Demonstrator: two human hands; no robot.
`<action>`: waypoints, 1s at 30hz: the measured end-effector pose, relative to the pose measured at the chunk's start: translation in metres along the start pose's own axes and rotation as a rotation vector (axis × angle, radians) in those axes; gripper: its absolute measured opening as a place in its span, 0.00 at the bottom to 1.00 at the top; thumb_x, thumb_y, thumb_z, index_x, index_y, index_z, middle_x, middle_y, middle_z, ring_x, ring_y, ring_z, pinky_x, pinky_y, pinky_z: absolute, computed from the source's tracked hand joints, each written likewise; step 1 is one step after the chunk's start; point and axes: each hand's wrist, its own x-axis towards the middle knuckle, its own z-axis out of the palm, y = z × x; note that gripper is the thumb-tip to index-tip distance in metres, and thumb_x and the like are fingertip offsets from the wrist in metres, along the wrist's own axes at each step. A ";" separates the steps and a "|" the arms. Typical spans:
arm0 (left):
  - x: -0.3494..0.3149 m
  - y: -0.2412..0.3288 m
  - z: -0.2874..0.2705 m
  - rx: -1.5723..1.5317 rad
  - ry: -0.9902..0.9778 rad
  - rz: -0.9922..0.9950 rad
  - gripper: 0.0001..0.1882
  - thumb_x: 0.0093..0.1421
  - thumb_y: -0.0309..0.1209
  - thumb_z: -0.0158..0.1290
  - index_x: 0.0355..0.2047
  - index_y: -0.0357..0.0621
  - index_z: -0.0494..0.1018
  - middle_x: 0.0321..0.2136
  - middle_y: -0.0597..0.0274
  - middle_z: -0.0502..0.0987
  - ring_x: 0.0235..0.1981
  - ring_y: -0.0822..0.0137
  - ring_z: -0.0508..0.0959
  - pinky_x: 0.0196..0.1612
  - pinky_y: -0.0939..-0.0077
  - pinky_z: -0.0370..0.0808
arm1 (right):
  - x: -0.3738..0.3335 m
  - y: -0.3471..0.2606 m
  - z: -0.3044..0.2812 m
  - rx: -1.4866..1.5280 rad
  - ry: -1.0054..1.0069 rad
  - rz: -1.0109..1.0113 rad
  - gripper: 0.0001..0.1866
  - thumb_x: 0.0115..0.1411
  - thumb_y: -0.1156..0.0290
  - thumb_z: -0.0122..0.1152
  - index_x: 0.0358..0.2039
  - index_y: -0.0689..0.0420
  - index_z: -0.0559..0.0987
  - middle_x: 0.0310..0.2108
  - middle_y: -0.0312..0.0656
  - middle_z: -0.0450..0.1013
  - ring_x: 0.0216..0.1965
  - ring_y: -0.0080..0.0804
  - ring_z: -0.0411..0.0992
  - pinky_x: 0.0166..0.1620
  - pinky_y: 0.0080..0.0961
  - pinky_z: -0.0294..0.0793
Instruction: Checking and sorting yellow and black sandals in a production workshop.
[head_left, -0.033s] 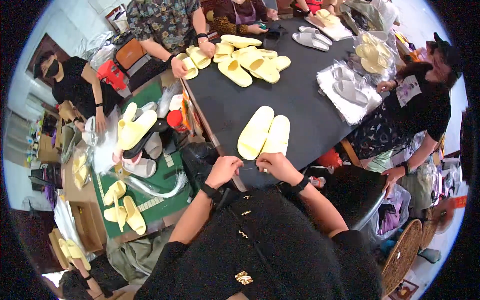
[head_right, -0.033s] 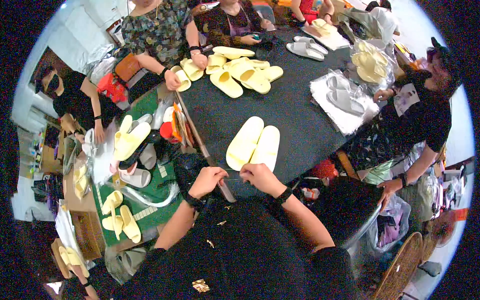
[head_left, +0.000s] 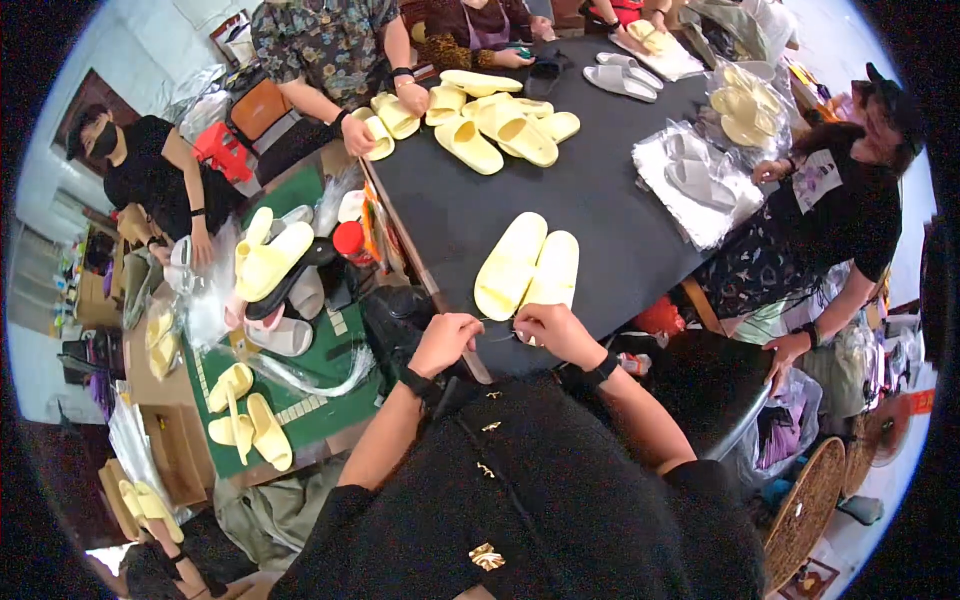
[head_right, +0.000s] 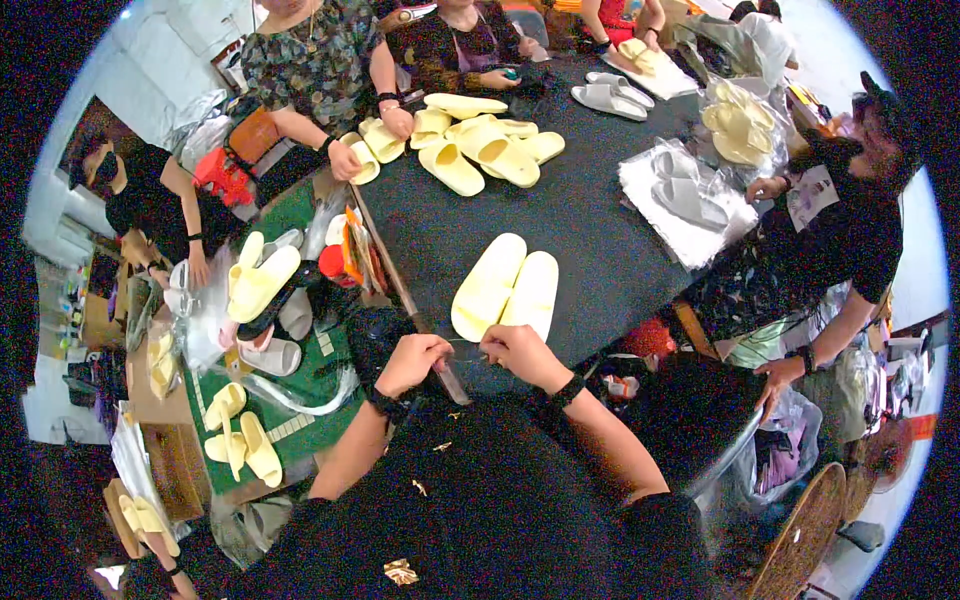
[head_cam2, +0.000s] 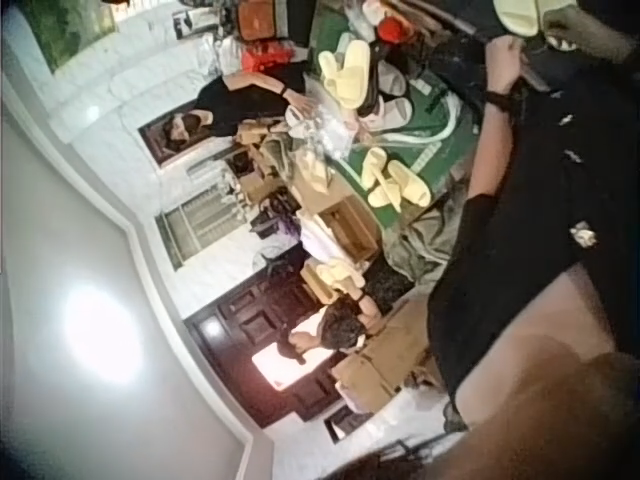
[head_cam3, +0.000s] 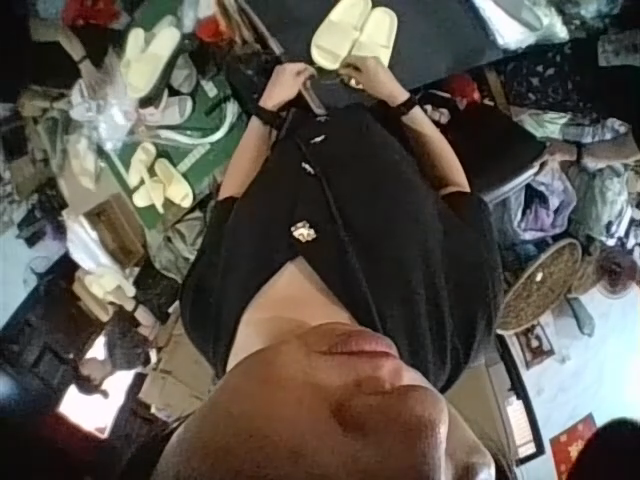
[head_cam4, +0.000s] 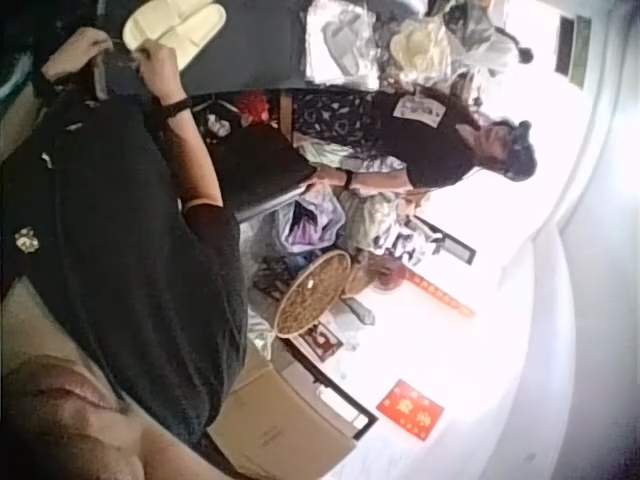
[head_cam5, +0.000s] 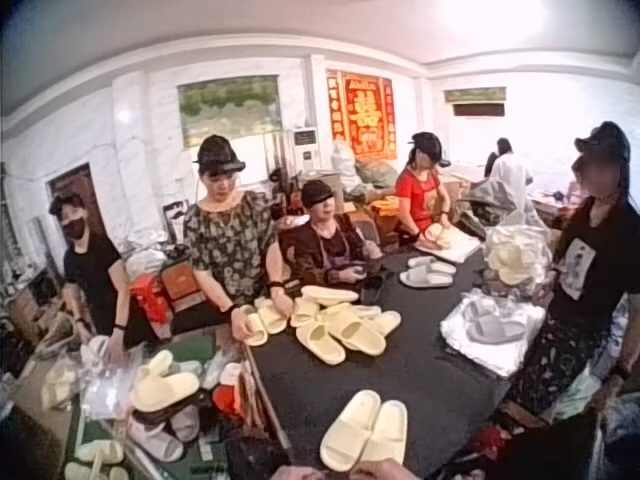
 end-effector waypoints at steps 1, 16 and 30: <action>-0.001 -0.001 -0.003 -0.013 0.018 0.009 0.12 0.58 0.31 0.48 0.29 0.36 0.77 0.15 0.57 0.76 0.20 0.66 0.78 0.27 0.75 0.72 | 0.000 -0.001 -0.003 0.047 0.004 0.062 0.07 0.56 0.72 0.55 0.29 0.63 0.77 0.20 0.42 0.75 0.21 0.30 0.74 0.28 0.25 0.72; -0.010 -0.014 0.005 -0.141 0.110 -0.018 0.17 0.58 0.28 0.52 0.48 0.39 0.70 0.20 0.56 0.77 0.22 0.70 0.78 0.28 0.75 0.73 | 0.054 0.013 -0.116 0.176 0.362 0.136 0.06 0.59 0.73 0.53 0.30 0.61 0.77 0.16 0.29 0.65 0.16 0.14 0.58 0.19 0.14 0.55; -0.042 -0.043 0.014 -0.287 0.125 -0.133 0.12 0.58 0.26 0.50 0.43 0.38 0.73 0.25 0.60 0.78 0.27 0.75 0.77 0.33 0.78 0.73 | 0.126 0.084 -0.140 0.207 0.218 0.211 0.09 0.61 0.66 0.55 0.29 0.58 0.77 0.13 0.28 0.60 0.12 0.12 0.53 0.15 0.15 0.46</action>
